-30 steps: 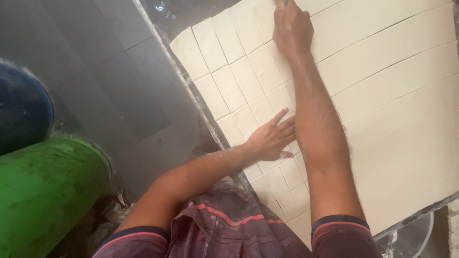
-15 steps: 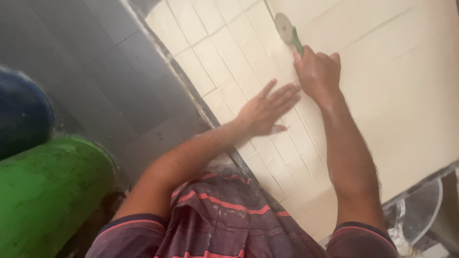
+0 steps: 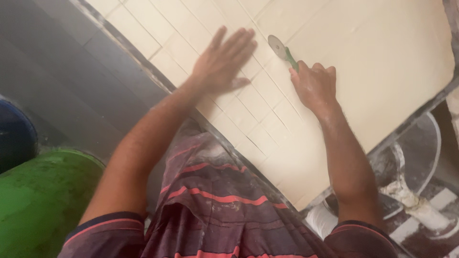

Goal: The person uses a roller cutter to cut a large sheet of dough into numerous small square pieces on a counter by hand.

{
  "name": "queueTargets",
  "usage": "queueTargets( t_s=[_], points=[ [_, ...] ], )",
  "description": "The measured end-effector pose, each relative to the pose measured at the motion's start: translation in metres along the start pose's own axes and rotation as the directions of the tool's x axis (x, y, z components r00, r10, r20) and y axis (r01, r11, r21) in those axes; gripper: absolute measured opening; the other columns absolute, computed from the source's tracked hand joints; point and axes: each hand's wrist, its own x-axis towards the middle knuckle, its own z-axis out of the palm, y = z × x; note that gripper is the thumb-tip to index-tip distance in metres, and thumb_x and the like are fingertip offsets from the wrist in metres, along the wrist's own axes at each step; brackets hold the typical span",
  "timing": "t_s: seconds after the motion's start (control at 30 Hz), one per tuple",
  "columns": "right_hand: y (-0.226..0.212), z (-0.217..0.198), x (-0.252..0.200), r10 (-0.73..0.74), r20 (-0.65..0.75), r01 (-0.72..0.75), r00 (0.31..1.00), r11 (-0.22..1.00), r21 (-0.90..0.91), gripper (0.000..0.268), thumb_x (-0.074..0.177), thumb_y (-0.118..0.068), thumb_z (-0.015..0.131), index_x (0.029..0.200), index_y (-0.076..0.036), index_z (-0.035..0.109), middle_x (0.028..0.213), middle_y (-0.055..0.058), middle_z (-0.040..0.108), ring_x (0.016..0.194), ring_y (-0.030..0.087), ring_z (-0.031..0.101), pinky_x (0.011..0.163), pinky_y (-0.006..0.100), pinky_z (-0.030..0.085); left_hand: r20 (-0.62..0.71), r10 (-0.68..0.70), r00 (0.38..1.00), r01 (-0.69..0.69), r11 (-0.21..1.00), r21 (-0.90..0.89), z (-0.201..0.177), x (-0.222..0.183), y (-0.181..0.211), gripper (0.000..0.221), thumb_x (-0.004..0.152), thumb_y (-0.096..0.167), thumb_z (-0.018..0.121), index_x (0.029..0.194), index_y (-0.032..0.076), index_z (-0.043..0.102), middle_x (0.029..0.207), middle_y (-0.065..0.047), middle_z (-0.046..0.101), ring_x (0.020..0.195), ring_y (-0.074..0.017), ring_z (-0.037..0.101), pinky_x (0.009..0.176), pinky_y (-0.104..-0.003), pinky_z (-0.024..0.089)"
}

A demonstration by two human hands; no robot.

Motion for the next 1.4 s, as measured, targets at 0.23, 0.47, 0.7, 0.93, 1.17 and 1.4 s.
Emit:
queueTargets(
  t_s=[0.23, 0.47, 0.7, 0.93, 1.17, 1.4],
  points=[
    [0.032, 0.015, -0.067, 0.055, 0.007, -0.055, 0.998, 0.998, -0.031, 0.025, 0.109, -0.029, 0.059, 0.097, -0.009, 0.069, 0.061, 0.005, 0.060, 0.067, 0.026, 0.055, 0.075, 0.045, 0.034, -0.050, 0.019, 0.999, -0.017, 0.999, 0.040, 0.011, 0.005, 0.002, 0.095, 0.095, 0.063, 0.057, 0.162, 0.005, 0.023, 0.170, -0.017, 0.014, 0.156, -0.0302, 0.012, 0.124, -0.057, 0.003],
    [0.057, 0.031, -0.126, 0.150, 0.053, -0.150, 0.987, 0.989, -0.001, 0.028, 0.110, -0.031, 0.057, 0.102, -0.008, 0.071, 0.065, 0.007, 0.064, 0.074, 0.028, 0.059, 0.080, 0.045, 0.034, -0.172, 0.070, 0.983, -0.070, 0.998, 0.007, 0.013, -0.004, 0.003, 0.089, 0.096, 0.053, 0.066, 0.160, 0.000, 0.034, 0.167, -0.020, 0.030, 0.156, -0.0333, 0.022, 0.125, -0.058, 0.005],
    [0.071, 0.035, -0.163, 0.226, 0.110, -0.228, 0.968, 0.974, 0.005, 0.031, 0.110, -0.033, 0.054, 0.107, -0.008, 0.071, 0.070, 0.009, 0.067, 0.079, 0.029, 0.062, 0.085, 0.046, 0.035, -0.246, 0.092, 0.965, -0.101, 0.995, -0.023, 0.011, -0.009, 0.007, 0.087, 0.093, 0.043, 0.077, 0.157, -0.001, 0.039, 0.159, -0.018, 0.043, 0.147, -0.0334, 0.037, 0.120, -0.059, 0.020],
    [0.079, 0.041, -0.181, 0.264, 0.125, -0.265, 0.956, 0.964, -0.014, 0.032, 0.110, -0.034, 0.053, 0.111, -0.008, 0.071, 0.074, 0.011, 0.070, 0.081, 0.032, 0.065, 0.085, 0.048, 0.037, -0.210, 0.070, 0.975, -0.087, 0.993, -0.076, 0.012, -0.010, 0.005, 0.087, 0.095, 0.044, 0.075, 0.159, -0.001, 0.038, 0.159, -0.019, 0.044, 0.146, -0.0351, 0.038, 0.117, -0.058, 0.025],
    [0.060, 0.037, -0.148, 0.251, -0.066, -0.210, 0.966, 0.906, 0.368, 0.033, 0.111, -0.031, 0.052, 0.101, -0.004, 0.068, 0.080, 0.011, 0.072, 0.075, 0.032, 0.067, 0.074, 0.047, 0.050, -0.293, 0.114, 0.949, -0.101, 0.993, 0.060, 0.016, 0.000, -0.002, 0.088, 0.088, 0.054, 0.073, 0.150, 0.000, 0.045, 0.156, -0.022, 0.043, 0.145, -0.0374, 0.036, 0.115, -0.062, 0.022],
    [-0.036, -0.010, 0.038, 0.136, -0.327, 0.125, 0.935, 0.737, 0.664, 0.035, 0.113, -0.029, 0.046, 0.102, -0.001, 0.063, 0.073, 0.010, 0.070, 0.066, 0.024, 0.072, 0.063, 0.036, 0.054, -0.208, 0.127, 0.970, -0.134, 0.991, -0.018, 0.014, 0.030, -0.005, 0.090, 0.090, 0.059, 0.064, 0.153, 0.000, 0.040, 0.165, -0.021, 0.031, 0.154, -0.0356, 0.023, 0.125, -0.056, 0.017]
  ],
)
